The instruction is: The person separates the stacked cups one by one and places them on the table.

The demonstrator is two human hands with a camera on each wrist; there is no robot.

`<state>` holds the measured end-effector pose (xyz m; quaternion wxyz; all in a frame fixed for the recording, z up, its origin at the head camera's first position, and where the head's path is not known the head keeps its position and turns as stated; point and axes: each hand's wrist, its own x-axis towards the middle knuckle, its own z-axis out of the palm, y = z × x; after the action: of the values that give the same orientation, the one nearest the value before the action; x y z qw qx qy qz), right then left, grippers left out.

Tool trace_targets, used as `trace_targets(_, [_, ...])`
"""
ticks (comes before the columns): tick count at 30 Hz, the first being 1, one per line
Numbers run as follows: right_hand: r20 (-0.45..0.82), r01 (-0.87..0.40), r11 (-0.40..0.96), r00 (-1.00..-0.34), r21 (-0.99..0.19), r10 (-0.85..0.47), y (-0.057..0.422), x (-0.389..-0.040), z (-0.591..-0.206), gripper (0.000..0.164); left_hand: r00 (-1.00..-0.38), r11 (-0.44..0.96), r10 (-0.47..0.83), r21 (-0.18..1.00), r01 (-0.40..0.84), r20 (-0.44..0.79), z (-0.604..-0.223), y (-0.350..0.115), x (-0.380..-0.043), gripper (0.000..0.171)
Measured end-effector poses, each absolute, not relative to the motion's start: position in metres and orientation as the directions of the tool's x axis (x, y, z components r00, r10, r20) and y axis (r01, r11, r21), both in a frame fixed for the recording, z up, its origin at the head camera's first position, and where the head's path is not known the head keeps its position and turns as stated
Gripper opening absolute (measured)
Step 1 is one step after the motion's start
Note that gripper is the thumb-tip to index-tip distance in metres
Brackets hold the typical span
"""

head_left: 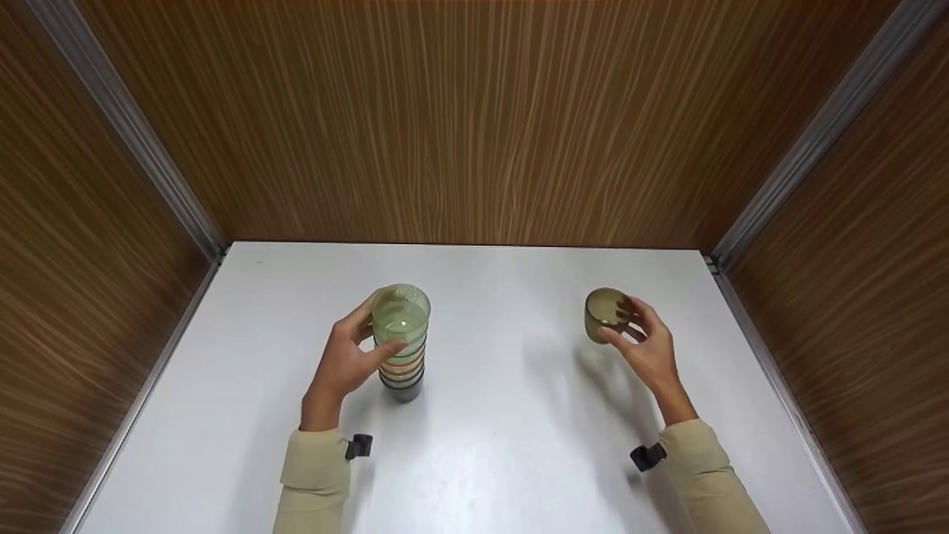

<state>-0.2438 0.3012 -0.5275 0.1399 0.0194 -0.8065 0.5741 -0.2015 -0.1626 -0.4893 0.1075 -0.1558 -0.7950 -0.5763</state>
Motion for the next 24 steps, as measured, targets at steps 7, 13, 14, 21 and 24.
trace_targets(7, [0.172, -0.113, 0.287, -0.967, -0.951, 0.190, 0.326, -0.252, -0.541, 0.074, -0.931, 0.280, 0.121, 0.888, 0.364, 0.343, -0.489, -0.164, -0.201, 0.082])
trace_targets(13, [0.106, -0.044, 0.262, -0.968, -0.964, 0.228, 0.343, -0.259, -0.550, 0.075, -0.923, 0.284, 0.127, 0.878, 0.385, 0.364, -0.489, -0.164, -0.201, 0.080])
trace_targets(14, [0.101, -0.038, 0.258, -0.967, -0.965, 0.233, 0.346, -0.260, -0.551, 0.075, -0.922, 0.286, 0.128, 0.876, 0.388, 0.366, -0.489, -0.164, -0.201, 0.080])
trace_targets(21, [0.073, -0.004, 0.236, -0.956, -0.972, 0.283, 0.363, -0.266, -0.560, 0.074, -0.922, 0.295, 0.127, 0.874, 0.386, 0.365, -0.490, -0.163, -0.201, 0.081])
trace_targets(24, [0.043, 0.035, 0.239, -0.948, -0.970, 0.315, 0.371, -0.268, -0.566, 0.076, -0.921, 0.297, 0.130, 0.872, 0.389, 0.367, -0.490, -0.162, -0.200, 0.081])
